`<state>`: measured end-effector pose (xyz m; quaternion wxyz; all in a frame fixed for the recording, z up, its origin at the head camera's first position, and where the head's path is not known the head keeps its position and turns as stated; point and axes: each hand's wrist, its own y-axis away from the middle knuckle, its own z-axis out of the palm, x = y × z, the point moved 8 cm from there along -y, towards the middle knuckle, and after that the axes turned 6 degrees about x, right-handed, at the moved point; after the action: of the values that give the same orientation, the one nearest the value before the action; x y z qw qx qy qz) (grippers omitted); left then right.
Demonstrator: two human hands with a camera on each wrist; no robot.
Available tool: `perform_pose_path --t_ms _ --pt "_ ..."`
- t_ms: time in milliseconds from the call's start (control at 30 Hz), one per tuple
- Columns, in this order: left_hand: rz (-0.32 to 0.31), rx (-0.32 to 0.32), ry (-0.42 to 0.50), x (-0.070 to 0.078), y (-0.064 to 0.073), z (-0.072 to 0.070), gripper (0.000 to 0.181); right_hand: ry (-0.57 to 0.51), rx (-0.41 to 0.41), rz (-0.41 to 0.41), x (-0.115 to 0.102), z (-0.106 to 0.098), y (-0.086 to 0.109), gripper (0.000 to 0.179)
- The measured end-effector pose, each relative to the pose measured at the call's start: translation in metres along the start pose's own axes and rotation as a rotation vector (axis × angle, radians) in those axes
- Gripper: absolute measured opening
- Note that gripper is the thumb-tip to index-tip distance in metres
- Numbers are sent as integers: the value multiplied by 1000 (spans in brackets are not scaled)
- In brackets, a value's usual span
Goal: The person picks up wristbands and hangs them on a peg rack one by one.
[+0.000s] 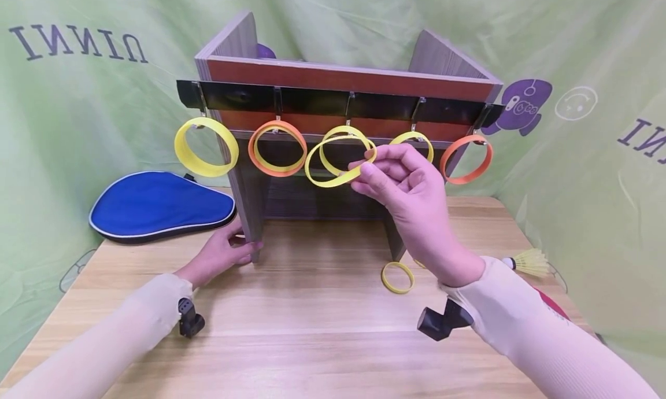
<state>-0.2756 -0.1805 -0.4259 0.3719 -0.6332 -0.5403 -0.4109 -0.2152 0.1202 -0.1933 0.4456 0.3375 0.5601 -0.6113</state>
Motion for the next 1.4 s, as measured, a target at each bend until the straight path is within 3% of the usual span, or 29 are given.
perform_pose_path --t_ms 200,467,833,1400 --pt "-2 -2 5 -1 0 0 64 -8 33 -6 -5 -4 -3 16" --pt "7 -2 -8 -1 0 -1 63 14 50 60 2 -8 -4 13" --pt "-1 -2 -27 -2 0 -1 64 60 4 154 19 -7 1 8" --pt "-6 -13 -31 -2 -2 -2 66 109 -55 186 29 -17 9 21"
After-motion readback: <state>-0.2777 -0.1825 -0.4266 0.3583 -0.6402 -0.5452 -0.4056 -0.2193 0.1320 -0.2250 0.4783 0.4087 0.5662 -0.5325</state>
